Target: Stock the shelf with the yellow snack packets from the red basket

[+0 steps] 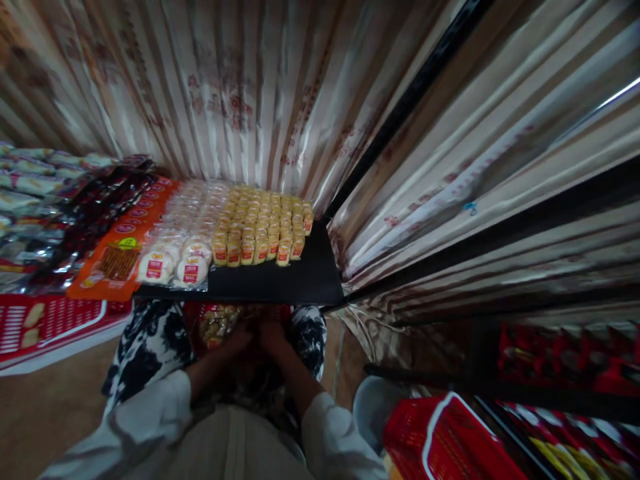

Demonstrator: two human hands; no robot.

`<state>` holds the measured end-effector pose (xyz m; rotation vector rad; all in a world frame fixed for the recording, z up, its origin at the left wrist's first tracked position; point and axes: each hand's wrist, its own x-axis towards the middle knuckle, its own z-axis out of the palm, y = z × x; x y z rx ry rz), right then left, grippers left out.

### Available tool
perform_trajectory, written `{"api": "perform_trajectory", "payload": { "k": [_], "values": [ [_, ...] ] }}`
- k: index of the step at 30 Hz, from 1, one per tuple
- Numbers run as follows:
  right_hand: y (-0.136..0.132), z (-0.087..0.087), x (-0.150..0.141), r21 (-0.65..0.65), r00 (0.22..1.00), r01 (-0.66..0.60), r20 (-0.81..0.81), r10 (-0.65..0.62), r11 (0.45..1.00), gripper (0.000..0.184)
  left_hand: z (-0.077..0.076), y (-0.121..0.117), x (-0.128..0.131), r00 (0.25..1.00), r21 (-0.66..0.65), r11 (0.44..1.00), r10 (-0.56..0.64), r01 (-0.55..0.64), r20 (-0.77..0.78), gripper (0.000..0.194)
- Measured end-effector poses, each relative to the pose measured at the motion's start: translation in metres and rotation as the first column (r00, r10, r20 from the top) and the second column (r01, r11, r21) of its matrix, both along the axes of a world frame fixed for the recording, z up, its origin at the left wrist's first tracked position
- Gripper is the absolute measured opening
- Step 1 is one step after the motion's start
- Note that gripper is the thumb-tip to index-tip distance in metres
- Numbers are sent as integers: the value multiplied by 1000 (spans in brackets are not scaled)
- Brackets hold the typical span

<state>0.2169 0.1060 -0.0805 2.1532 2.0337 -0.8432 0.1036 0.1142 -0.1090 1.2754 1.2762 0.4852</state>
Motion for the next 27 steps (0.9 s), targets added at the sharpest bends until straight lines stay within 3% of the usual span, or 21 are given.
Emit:
{"api": "perform_trajectory", "payload": {
  "k": [6, 11, 15, 17, 22, 27],
  "values": [
    [-1, 31, 9, 57, 994, -59, -89, 64, 997, 37, 36, 9, -9, 992, 78, 989, 119, -122, 42, 20],
    [-6, 60, 20, 249, 942, 9, -327, 76, 968, 26, 72, 11, -4, 973, 108, 974, 185, -201, 141, 17],
    [-10, 75, 34, 324, 841, 169, -540, 35, 931, 38, 94, 19, 5, 948, 63, 962, 251, -267, 197, 23],
    [-12, 77, 42, 283, 752, 295, -658, -39, 912, 45, 103, 25, 11, 934, 26, 955, 284, -296, 216, 25],
    [-10, 72, 60, 75, 432, 488, -886, -166, 870, 43, 125, 39, 24, 929, 52, 956, 268, -290, 255, 26],
    [-4, 70, 71, -98, 132, 667, -960, -247, 738, 50, 143, 45, 44, 913, 67, 947, 281, -313, 296, 27]
  ]
}}
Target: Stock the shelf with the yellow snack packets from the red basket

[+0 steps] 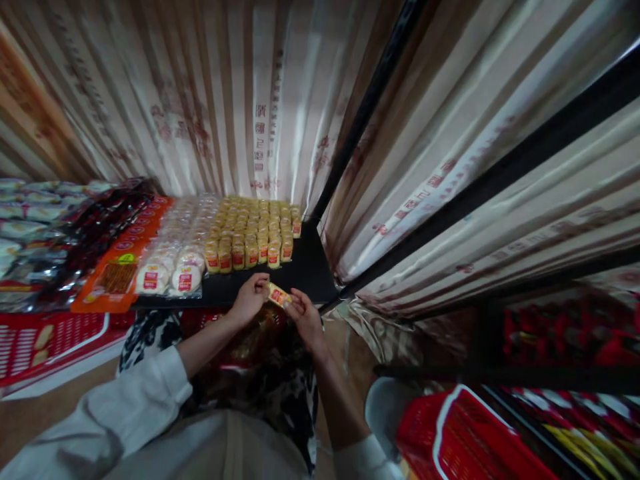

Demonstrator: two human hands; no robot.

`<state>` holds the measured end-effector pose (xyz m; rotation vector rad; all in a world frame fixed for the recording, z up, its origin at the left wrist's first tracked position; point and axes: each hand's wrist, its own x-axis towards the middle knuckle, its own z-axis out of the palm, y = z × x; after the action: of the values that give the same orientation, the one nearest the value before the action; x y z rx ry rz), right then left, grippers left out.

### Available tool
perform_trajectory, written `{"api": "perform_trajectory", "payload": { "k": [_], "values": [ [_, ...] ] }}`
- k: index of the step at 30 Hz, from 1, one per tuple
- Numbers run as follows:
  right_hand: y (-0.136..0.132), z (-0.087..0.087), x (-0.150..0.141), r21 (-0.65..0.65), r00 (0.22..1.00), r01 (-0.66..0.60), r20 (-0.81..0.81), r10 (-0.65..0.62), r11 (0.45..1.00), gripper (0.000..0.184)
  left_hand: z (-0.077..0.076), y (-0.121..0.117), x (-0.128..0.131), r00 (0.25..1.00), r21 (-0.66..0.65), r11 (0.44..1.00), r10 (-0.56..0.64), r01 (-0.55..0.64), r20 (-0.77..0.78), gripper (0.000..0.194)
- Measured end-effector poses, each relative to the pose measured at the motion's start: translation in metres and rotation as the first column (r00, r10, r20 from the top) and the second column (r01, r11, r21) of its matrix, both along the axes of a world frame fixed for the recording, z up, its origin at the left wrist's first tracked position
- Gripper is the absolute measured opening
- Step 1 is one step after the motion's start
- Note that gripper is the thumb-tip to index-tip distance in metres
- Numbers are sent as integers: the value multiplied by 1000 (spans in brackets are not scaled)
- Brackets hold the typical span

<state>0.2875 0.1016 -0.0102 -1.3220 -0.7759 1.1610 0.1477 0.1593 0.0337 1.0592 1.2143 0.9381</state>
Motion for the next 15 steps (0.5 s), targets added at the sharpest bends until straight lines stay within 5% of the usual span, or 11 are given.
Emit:
{"api": "perform_trajectory", "payload": {
  "k": [7, 15],
  "values": [
    [18, -3, 15, 7, 939, 309, -159, -304, 951, 51, -5, -10, 31, 986, -203, 975, 114, -87, 126, 32],
    [28, 0, 11, 30, 946, 230, -242, -217, 973, 43, -11, -8, 66, 946, -198, 972, 177, -125, 273, 18]
  ]
}}
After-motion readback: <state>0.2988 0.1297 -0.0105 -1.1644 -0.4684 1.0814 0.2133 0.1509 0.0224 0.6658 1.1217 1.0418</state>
